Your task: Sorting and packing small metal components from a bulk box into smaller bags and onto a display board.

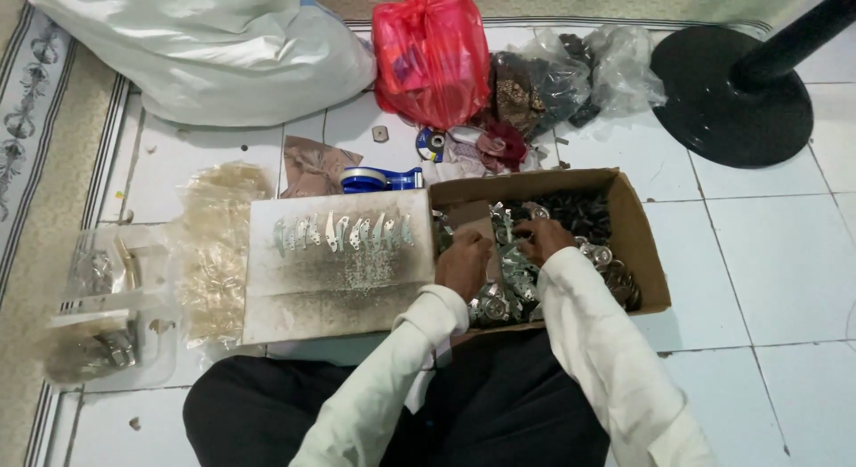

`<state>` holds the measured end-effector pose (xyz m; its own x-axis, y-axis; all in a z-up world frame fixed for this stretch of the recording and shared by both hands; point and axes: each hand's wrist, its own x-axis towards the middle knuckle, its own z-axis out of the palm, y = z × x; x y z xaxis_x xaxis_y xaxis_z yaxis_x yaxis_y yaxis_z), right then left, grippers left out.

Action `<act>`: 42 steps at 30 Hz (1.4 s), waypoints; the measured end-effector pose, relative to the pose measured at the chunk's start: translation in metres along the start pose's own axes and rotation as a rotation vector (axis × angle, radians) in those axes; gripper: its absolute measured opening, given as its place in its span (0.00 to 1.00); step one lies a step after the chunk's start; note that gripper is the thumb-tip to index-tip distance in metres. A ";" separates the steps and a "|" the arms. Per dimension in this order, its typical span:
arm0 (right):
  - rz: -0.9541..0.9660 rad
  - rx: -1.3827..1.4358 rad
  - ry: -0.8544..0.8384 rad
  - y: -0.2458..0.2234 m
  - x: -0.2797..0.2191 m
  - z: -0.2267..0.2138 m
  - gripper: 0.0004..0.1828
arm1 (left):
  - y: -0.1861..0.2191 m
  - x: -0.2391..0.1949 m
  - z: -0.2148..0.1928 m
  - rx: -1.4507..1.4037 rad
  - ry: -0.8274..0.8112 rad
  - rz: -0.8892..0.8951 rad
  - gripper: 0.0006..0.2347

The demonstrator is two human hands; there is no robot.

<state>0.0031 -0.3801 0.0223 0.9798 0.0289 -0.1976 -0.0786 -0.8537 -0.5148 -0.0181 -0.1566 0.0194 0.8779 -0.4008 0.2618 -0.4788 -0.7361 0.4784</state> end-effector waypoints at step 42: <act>-0.036 -0.590 -0.284 0.006 0.004 0.025 0.14 | -0.032 0.028 0.155 -0.605 -0.111 -0.314 0.32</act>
<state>0.0018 -0.3727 -0.0024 0.8871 0.1297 -0.4430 0.1460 -0.9893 0.0028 0.0218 -0.2291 -0.1189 0.9545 -0.2958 -0.0374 -0.0900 -0.4053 0.9097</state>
